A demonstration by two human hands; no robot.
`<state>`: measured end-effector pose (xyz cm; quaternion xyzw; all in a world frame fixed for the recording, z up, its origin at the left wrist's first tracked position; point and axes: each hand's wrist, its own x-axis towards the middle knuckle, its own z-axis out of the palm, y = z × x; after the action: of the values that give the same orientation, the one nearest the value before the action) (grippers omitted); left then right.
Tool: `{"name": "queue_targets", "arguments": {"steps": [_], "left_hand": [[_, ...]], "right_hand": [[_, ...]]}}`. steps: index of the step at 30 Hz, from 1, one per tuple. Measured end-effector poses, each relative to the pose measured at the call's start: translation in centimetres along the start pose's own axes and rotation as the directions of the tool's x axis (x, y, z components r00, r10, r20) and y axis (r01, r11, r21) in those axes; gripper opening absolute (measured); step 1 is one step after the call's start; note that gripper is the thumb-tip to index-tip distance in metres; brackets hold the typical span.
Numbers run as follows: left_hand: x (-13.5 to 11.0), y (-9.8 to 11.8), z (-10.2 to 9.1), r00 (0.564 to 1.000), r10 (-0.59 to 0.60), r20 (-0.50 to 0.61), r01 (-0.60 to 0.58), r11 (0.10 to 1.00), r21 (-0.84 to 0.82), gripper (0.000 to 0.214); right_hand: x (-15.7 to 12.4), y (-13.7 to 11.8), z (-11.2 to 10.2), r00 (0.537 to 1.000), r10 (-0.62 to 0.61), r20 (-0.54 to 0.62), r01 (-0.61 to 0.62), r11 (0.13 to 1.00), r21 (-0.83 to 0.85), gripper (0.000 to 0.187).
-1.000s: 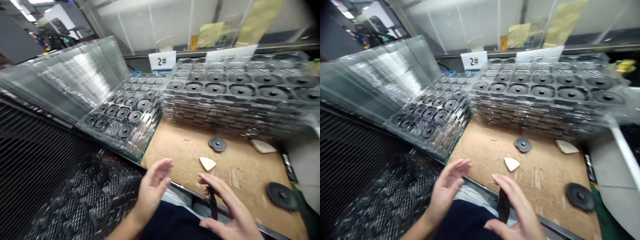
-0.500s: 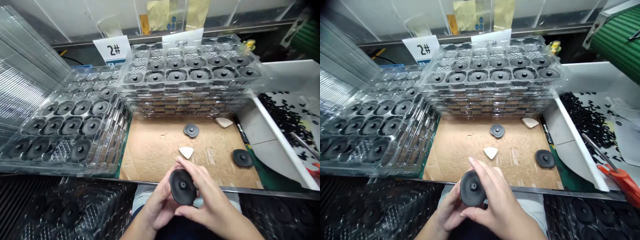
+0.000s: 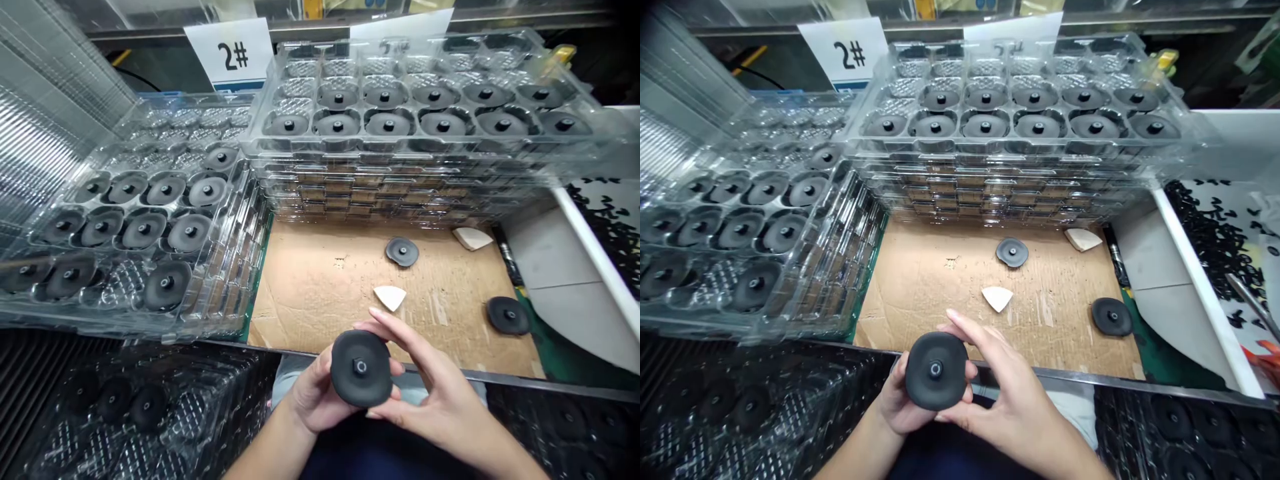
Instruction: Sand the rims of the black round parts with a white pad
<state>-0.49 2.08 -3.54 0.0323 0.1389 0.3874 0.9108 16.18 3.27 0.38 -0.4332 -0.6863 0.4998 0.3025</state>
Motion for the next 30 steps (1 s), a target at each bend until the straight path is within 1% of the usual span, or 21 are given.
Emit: {"name": "queue_targets", "arguments": {"steps": [5,12,15,17,18,19,20,21,22,23,24,26,27,30], "left_hand": [[-0.2,0.1,-0.3,1.0,0.004,0.022,-0.005,1.0,0.011,0.057],[-0.4,0.2,-0.6,1.0,-0.001,0.021,0.001,1.0,0.009,0.062],[-0.3,0.2,-0.5,1.0,0.002,0.02,-0.002,1.0,0.002,0.058],[-0.3,0.2,-0.4,1.0,0.003,0.01,-0.003,1.0,-0.003,0.054],[-0.3,0.3,-0.2,1.0,0.009,0.001,-0.009,1.0,-0.008,0.053],[-0.3,0.3,-0.1,1.0,0.023,-0.014,-0.023,1.0,-0.013,0.054],[-0.2,0.4,0.0,0.998,0.046,-0.043,-0.047,0.999,-0.018,0.056],[-0.2,0.5,0.1,0.993,0.075,-0.092,-0.077,0.997,-0.021,0.058],[-0.2,0.5,0.3,0.981,0.109,-0.161,-0.113,0.993,-0.017,0.059],[-0.2,0.6,0.4,0.961,0.142,-0.238,-0.147,0.989,-0.005,0.059],[-0.2,0.6,0.4,0.934,0.173,-0.314,-0.178,0.984,0.011,0.059],[-0.1,0.6,0.6,0.884,0.214,-0.415,-0.218,0.975,0.039,0.058],[-0.1,0.6,0.7,0.87,0.228,-0.437,-0.233,0.972,0.043,0.058],[0.0,0.5,0.9,0.854,0.244,-0.459,-0.26,0.965,0.029,0.061]], "right_hand": [[0.0,0.1,0.1,1.0,0.006,0.015,-0.007,1.0,0.014,0.079],[0.1,-0.1,0.5,1.0,0.018,0.022,-0.018,1.0,0.025,0.076],[0.0,-0.4,0.4,1.0,-0.002,0.03,0.003,1.0,-0.013,0.076],[0.1,-0.1,0.0,0.998,-0.033,0.059,0.037,0.997,-0.061,0.078],[0.2,0.3,-0.4,0.997,-0.043,0.057,0.049,0.994,-0.102,0.076],[0.4,0.9,-0.8,0.999,-0.042,0.023,0.045,0.987,-0.156,0.069],[0.7,1.8,-1.2,0.999,-0.027,-0.045,0.017,0.976,-0.217,0.061],[1.0,3.0,-1.6,0.991,-0.004,-0.135,-0.034,0.96,-0.277,0.053],[1.4,4.3,-2.0,0.972,0.02,-0.235,-0.098,0.94,-0.325,0.047],[1.8,5.6,-2.2,0.946,0.041,-0.322,-0.162,0.919,-0.359,0.043],[2.1,6.9,-2.3,0.924,0.056,-0.377,-0.21,0.901,-0.38,0.04],[2.6,9.1,-1.8,0.908,0.059,-0.415,-0.243,0.881,-0.406,0.035],[2.8,9.8,-1.4,0.908,0.048,-0.415,-0.237,0.878,-0.416,0.033],[3.1,10.6,-0.1,0.933,-0.008,-0.36,-0.155,0.893,-0.422,0.026]]}}
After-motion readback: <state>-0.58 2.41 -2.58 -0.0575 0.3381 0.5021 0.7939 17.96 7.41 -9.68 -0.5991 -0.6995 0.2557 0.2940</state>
